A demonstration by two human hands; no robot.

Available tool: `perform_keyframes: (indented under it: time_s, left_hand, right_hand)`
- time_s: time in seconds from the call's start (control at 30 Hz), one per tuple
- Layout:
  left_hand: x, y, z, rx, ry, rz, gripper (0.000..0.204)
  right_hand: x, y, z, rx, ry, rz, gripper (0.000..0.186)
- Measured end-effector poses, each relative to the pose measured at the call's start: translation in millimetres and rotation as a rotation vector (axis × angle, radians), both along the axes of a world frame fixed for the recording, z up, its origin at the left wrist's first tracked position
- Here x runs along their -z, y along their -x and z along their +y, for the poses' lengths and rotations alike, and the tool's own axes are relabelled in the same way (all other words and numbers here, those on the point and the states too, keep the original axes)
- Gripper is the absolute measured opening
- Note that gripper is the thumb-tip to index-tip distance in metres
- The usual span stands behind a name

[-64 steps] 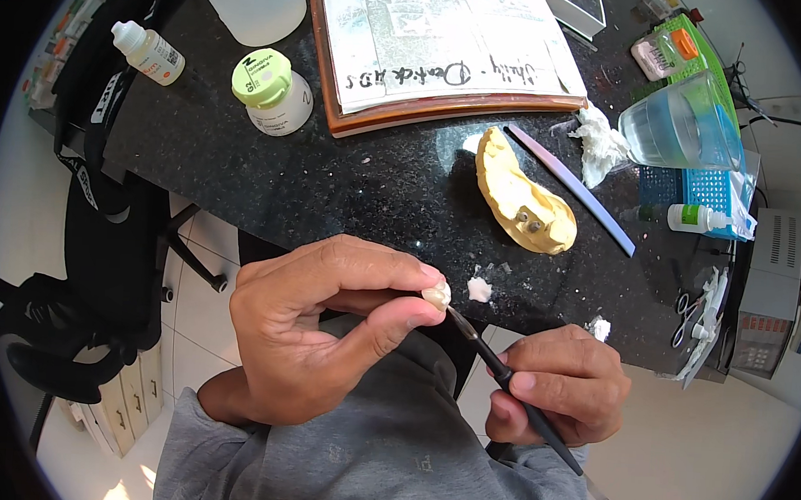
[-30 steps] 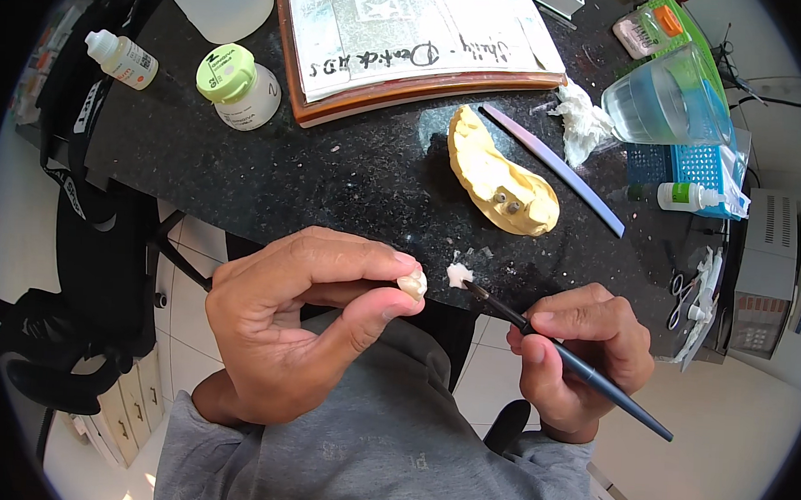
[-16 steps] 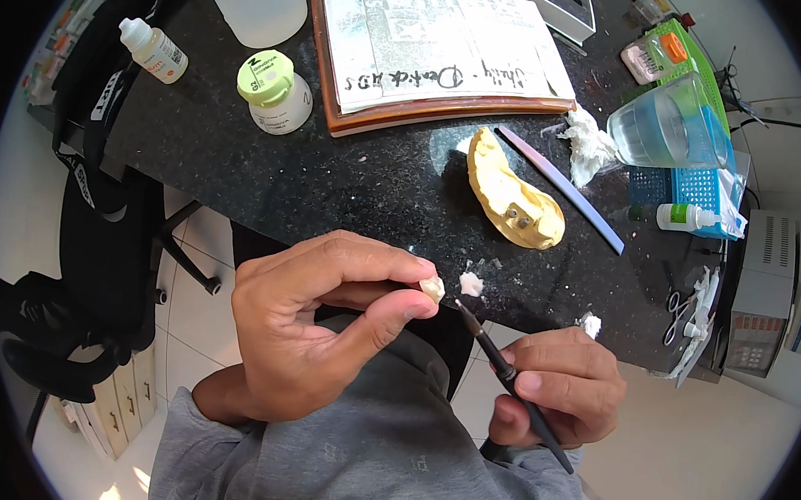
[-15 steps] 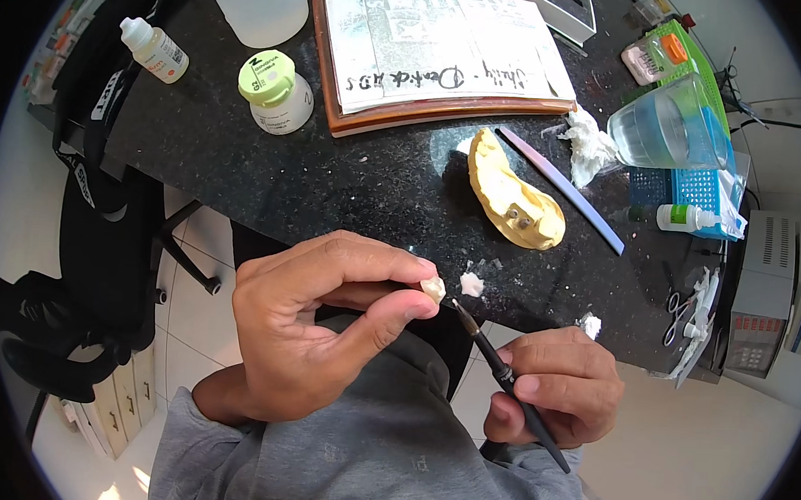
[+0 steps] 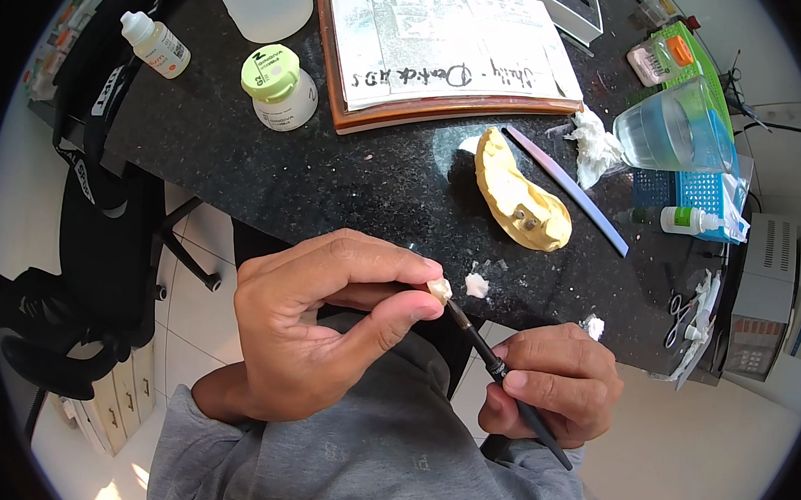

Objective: Applying and sculpting dental porcelain on a prosthetic crown using a fine brush at a laboratory bench.

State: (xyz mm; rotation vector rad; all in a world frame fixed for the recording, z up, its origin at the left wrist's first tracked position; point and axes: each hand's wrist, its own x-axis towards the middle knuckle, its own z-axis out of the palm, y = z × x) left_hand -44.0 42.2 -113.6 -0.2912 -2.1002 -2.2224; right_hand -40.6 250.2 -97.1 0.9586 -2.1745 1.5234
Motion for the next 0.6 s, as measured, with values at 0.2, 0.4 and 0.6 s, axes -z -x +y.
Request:
perform_keyframes:
  time_s: [0.2,0.4,0.6]
  left_hand:
    - [0.7,0.1,-0.5,0.001,-0.001,0.006,0.018]
    - [1.1,-0.3,-1.1,0.003,0.000,0.009,0.018]
    - [-0.6,0.5,-1.5,0.014,0.015,0.007,0.018]
  right_hand:
    - [1.6,-0.7,1.0,-0.002,-0.005,0.007,0.028]
    - [2.3,-0.6,0.1,-0.003,0.011,0.013,0.028]
    - [-0.6,0.2,1.7,-0.014,-0.017,0.005,0.028]
